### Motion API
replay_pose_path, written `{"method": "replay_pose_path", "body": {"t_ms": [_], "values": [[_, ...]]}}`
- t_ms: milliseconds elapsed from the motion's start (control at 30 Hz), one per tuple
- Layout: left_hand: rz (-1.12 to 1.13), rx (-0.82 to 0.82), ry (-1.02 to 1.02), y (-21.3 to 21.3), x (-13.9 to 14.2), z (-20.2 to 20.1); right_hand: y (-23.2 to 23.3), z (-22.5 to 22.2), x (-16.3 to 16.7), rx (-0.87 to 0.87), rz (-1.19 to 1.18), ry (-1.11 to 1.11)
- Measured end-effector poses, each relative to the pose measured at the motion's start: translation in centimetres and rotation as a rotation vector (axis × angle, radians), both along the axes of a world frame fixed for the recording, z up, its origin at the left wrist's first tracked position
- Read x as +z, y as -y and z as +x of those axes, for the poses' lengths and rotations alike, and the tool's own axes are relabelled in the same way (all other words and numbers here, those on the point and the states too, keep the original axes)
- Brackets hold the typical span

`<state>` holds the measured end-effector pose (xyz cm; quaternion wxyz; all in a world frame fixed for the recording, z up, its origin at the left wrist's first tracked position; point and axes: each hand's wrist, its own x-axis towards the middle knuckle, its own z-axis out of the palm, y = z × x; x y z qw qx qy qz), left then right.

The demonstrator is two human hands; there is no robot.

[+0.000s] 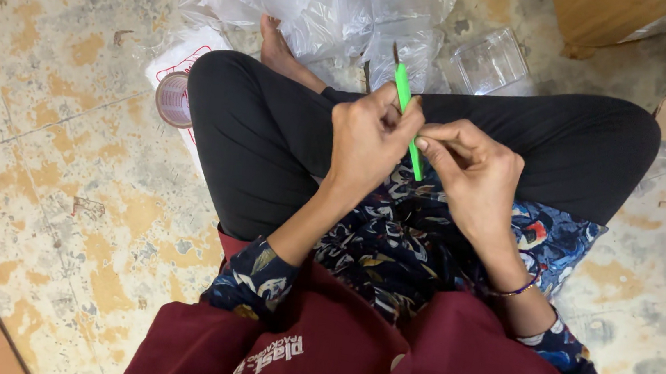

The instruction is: The person sits on the floor, uses a green utility knife to cut the tape on a cardboard box, opens it, and takes out clear plastic containers one at a time. They nest and stack the containers by hand and place them aside, with plastic packaging film scattered around the work area.

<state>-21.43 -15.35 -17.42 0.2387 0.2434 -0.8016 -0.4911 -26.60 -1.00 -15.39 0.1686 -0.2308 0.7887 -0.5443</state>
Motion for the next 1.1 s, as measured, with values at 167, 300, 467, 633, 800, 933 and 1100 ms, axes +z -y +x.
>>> {"method": "replay_pose_path", "body": {"t_ms": [167, 300, 467, 633, 800, 933, 1100], "values": [[-0.027, -0.107, 0.047, 0.5, -0.4, 0.2, -0.5, -0.5, -0.8, 0.098, 0.058, -0.137], [0.24, -0.225, 0.104, 0.9, -0.4, 0.4, -0.4, -0.4, -1.8, 0.127, 0.02, -0.365], [0.474, -0.346, 0.143, 0.5, -0.4, 0.6, -0.9, -2.8, -1.8, -0.054, -0.011, -0.173], [0.51, -0.3, 0.151, 1.2, -0.8, 0.6, -2.1, -2.4, -0.9, 0.097, -0.074, 0.088], [0.484, -0.262, 0.132, 0.9, -0.9, 0.4, -1.7, -0.6, -0.7, 0.071, -0.1, 0.219], [0.453, -0.269, 0.099, 0.6, -0.7, 0.5, -1.5, -0.3, -0.3, 0.066, -0.042, 0.16], [0.431, -0.212, 0.117, 0.6, -0.3, 0.6, -1.7, 0.0, 0.3, 0.079, 0.02, 0.07]]}}
